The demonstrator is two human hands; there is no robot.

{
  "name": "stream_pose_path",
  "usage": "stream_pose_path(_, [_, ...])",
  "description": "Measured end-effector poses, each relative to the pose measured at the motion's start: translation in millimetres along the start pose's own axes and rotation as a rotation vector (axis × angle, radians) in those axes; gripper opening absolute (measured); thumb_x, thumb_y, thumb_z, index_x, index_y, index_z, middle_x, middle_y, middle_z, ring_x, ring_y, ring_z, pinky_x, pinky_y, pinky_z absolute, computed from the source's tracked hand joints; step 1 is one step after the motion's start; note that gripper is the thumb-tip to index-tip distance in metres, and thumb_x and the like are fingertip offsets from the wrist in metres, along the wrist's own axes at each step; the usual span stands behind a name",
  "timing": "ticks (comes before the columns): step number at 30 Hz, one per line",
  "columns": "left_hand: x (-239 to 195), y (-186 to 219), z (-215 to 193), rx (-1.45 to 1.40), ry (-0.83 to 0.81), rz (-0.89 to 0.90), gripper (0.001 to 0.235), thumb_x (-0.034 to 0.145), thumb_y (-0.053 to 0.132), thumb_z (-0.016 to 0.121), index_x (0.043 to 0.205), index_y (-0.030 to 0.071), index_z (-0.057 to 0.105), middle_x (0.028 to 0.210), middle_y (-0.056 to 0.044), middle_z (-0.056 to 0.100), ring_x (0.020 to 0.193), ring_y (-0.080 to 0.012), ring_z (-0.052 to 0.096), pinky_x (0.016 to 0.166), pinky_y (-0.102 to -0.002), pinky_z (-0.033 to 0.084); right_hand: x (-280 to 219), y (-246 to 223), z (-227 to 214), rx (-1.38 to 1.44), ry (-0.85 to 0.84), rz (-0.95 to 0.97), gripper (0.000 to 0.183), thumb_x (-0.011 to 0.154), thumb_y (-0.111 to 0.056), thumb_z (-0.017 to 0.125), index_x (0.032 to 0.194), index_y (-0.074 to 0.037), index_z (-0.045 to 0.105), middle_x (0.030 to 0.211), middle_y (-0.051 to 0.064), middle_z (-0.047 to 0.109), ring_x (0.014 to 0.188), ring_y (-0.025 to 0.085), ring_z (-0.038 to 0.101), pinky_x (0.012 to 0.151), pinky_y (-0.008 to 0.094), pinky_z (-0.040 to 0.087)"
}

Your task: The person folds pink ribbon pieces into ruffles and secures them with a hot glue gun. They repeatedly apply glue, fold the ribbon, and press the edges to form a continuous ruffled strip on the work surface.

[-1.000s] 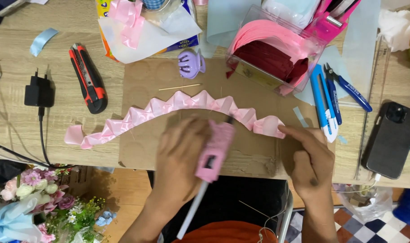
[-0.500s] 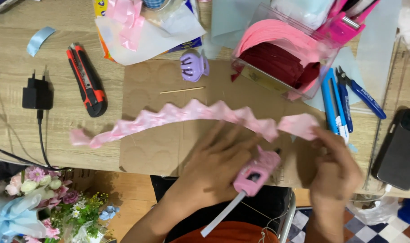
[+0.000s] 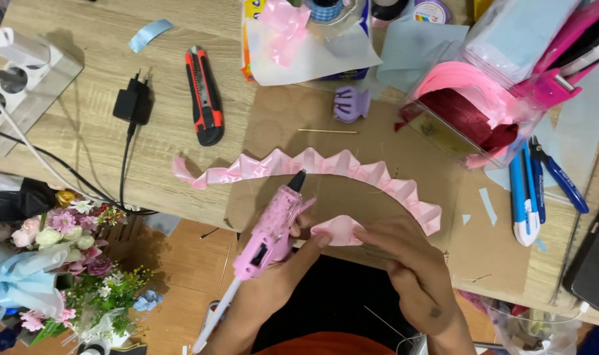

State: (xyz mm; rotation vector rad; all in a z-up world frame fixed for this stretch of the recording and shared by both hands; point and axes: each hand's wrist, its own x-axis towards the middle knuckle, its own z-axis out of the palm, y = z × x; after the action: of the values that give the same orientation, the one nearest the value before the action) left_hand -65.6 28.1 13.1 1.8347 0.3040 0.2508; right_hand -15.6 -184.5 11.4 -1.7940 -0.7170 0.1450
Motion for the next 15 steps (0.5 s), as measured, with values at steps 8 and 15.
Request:
stream_pose_path(8, [-18,-21,-31,-0.245,0.168,-0.058,0.037,0.087,0.011,0.076,0.121,0.0,0.065,0.1,-0.006,0.071,0.104,-0.0174,0.067,0.103,-0.033,0.053,38,-7,-32,-0.523,0.156,0.253,0.048,0.092,-0.001,0.035,0.131,0.0,0.062,0.127,0.016,0.065,0.115,0.03,0.058,0.098,0.041,0.043])
stream_pose_path(15, [-18,-19,-37,-0.272,0.107,0.089,0.019,0.095,0.006,0.067,0.088,0.008,0.049,0.099,-0.009,0.072,0.097,-0.0185,0.069,0.097,-0.034,0.051,45,16,-32,-0.801,-0.029,0.333,0.029,0.093,-0.032,0.066,0.117,-0.017,0.075,0.096,0.003,0.068,0.09,0.028,0.057,0.087,0.043,0.04])
